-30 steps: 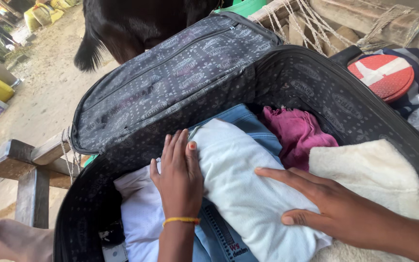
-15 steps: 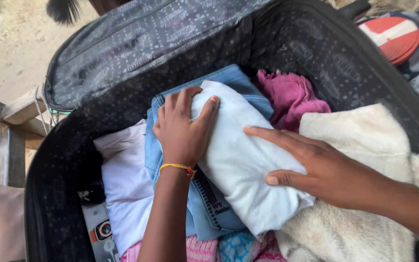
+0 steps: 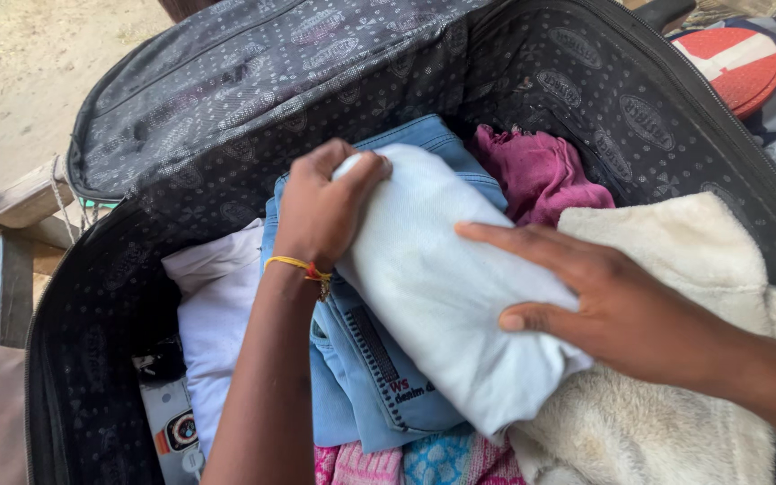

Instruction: The person folds several pieces of clothing, including t-shirts and a pair of blue jeans, and places them neatly inside a black suitcase.

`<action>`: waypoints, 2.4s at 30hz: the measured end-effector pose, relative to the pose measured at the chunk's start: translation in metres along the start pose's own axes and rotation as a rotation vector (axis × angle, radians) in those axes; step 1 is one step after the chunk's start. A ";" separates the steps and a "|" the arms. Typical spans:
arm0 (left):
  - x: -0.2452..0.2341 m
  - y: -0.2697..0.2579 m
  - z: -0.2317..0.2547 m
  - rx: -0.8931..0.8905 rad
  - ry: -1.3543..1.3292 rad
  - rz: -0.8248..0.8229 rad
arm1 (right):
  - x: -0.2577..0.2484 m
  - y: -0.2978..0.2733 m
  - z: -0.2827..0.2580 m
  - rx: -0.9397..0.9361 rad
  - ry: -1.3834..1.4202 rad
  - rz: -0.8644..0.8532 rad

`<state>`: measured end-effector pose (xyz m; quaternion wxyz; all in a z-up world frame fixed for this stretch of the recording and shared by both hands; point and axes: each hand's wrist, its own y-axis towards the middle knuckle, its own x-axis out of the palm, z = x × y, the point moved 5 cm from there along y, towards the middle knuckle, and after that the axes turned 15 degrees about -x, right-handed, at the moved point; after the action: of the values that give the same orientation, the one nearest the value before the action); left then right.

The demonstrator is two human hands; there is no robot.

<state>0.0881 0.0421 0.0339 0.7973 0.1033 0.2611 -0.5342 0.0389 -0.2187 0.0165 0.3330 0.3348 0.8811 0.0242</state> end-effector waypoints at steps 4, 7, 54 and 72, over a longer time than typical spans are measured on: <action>-0.011 -0.003 0.008 0.171 -0.102 0.076 | -0.008 -0.001 -0.005 -0.152 0.014 0.095; -0.009 -0.008 -0.007 0.065 0.066 0.178 | -0.001 0.003 0.007 0.005 -0.061 -0.019; 0.043 -0.048 0.017 0.338 0.617 0.173 | 0.003 0.000 0.016 0.006 -0.053 -0.028; 0.051 -0.055 0.015 0.179 0.518 0.303 | 0.001 0.003 0.012 0.084 -0.064 -0.043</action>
<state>0.0581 -0.0273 0.0261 0.7624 0.3437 0.3893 -0.3861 0.0474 -0.2180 0.0070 0.3472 0.3299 0.8773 -0.0308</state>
